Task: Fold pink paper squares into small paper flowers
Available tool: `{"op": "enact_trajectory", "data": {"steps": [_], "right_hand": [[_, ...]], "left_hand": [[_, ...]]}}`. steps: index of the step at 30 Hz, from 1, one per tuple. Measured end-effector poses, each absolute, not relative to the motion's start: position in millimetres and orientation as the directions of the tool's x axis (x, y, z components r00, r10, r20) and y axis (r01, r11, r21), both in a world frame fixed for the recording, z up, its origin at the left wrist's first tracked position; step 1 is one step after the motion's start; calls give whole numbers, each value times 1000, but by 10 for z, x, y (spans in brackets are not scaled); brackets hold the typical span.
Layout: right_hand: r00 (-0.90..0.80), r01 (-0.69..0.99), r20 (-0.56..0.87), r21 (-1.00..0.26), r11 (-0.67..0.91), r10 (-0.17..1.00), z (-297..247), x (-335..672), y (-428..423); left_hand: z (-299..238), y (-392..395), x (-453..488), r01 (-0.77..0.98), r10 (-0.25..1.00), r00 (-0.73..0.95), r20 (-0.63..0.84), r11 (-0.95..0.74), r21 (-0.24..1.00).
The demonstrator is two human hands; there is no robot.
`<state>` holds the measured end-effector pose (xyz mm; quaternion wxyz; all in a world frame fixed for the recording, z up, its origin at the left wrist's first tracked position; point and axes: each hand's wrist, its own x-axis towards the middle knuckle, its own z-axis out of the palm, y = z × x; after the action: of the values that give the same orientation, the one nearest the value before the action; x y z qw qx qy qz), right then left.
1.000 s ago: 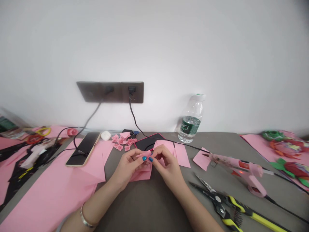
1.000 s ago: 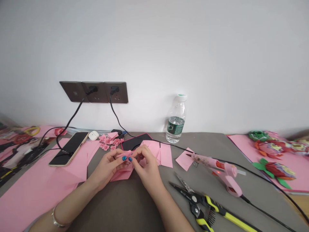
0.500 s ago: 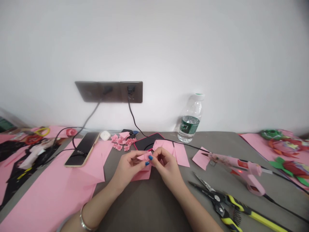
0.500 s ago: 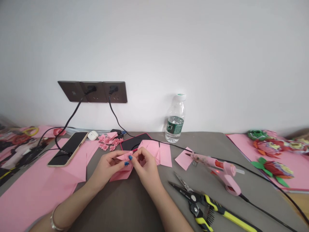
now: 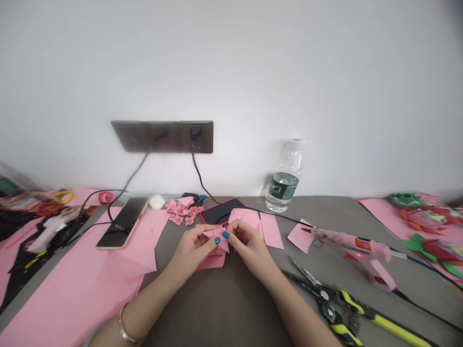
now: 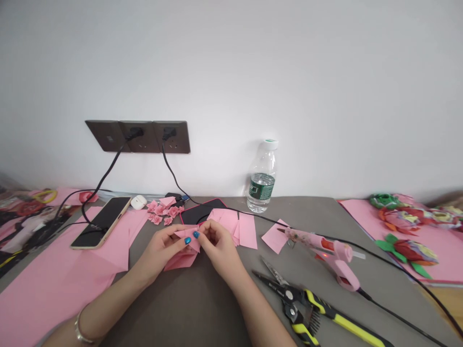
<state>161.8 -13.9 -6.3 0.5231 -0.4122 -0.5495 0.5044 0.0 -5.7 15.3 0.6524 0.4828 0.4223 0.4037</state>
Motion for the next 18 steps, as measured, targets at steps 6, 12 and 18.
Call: {"op": "enact_trajectory", "data": {"steps": [6,12,18], "right_hand": [[-212,-30,134,-991,131,968,-42,1665,-166],[-231,-33,191,-981,189,954,1,1670,-181],[-216,-92,219,-975,203,952,16,1640,-190]], "left_hand": [[144,-42,-21,-134,918,386,-95,158,978],[112,-47,-22,-102,910,401,-105,158,982],[102,-37,-34,-12,925,362,-116,129,992]]}}
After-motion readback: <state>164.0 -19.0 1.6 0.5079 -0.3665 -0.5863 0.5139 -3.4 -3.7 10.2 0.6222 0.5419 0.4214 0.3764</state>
